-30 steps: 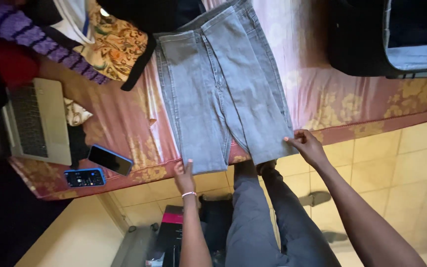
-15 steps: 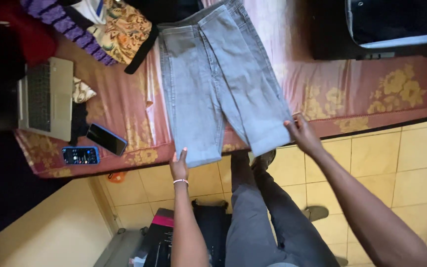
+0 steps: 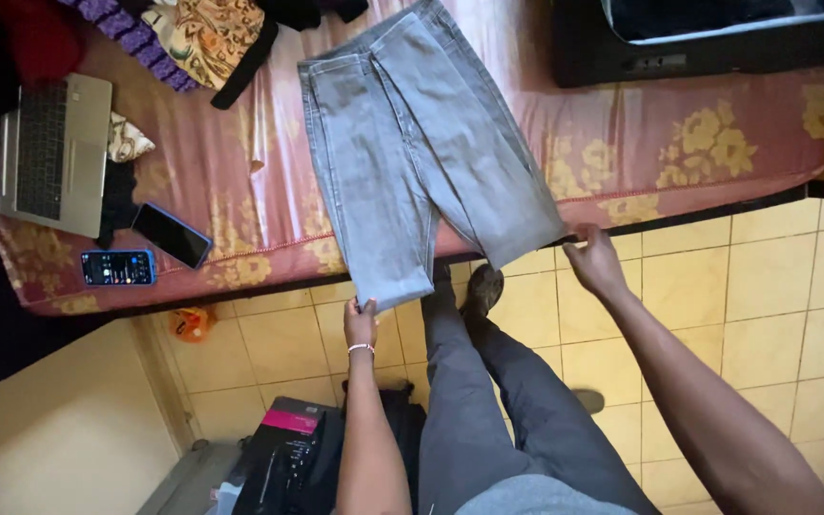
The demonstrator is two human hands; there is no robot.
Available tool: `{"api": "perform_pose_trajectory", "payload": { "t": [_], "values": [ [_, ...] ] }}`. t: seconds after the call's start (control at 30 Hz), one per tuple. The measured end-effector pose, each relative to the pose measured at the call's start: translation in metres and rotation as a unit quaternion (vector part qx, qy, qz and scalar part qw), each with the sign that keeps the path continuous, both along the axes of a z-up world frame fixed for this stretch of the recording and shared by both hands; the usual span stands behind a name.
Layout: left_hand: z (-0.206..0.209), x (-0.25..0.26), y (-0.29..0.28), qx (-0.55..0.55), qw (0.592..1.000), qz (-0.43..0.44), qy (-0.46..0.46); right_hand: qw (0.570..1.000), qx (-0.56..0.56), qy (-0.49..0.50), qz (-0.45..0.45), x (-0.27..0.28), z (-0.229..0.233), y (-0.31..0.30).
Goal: The person folds a black top and a pair of grey jeans on a bed, then places the folded items into an open suitcase. The person handles the garments one at a time, smoothing and aligning them before folding.
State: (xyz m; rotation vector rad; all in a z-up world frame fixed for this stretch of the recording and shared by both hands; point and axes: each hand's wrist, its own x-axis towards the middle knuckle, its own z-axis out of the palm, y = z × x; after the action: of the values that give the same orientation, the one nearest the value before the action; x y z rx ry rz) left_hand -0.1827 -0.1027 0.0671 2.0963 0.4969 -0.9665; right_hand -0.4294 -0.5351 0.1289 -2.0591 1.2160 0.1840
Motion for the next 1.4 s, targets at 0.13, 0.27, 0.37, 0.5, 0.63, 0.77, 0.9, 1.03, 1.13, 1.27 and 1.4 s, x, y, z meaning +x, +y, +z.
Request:
{"api": "perform_pose_trajectory", "payload": {
  "t": [0.13,0.27,0.37,0.5,0.63,0.77,0.9,1.03,1.13,1.27,1.4],
  "values": [
    [-0.006,0.003,0.021,0.006,0.974,-0.047,-0.22,0.999,0.014,-0.036,0.004,-0.009,0.02,0.051],
    [0.048,0.022,0.005,0.055,0.948,-0.139,-0.282,0.984,0.175,0.03,-0.025,-0.003,0.023,0.103],
    [0.077,0.036,-0.014,-0.002,0.939,-0.171,-0.299,0.923,0.375,0.078,-0.032,-0.013,-0.007,0.146],
    [0.076,0.055,-0.039,-0.012,0.93,-0.221,-0.294,0.902,0.428,0.052,-0.026,-0.01,-0.055,0.193],
    [0.064,0.1,-0.08,-0.068,0.916,-0.285,-0.275,0.861,0.492,0.039,-0.121,0.027,-0.096,0.218],
    [0.057,0.171,-0.147,-0.107,0.861,-0.402,-0.293,0.895,0.422,-0.025,-0.141,0.077,-0.115,0.234],
    [0.031,0.266,-0.224,-0.154,0.802,-0.474,-0.33,0.927,0.35,-0.009,-0.137,0.102,-0.17,0.259],
    [-0.053,0.346,-0.258,-0.109,0.709,-0.63,-0.297,0.905,0.359,0.017,-0.227,0.113,-0.148,0.267],
    [-0.06,0.38,-0.274,-0.114,0.748,-0.608,-0.239,0.83,0.427,-0.056,-0.354,0.124,-0.145,0.281],
    [-0.073,0.403,-0.26,0.025,0.771,-0.479,-0.419,0.844,0.408,-0.024,-0.346,0.143,-0.11,0.27],
    [-0.115,0.397,-0.233,-0.016,0.925,-0.267,-0.269,0.698,0.553,-0.072,-0.449,0.159,-0.095,0.286]
  ]
}}
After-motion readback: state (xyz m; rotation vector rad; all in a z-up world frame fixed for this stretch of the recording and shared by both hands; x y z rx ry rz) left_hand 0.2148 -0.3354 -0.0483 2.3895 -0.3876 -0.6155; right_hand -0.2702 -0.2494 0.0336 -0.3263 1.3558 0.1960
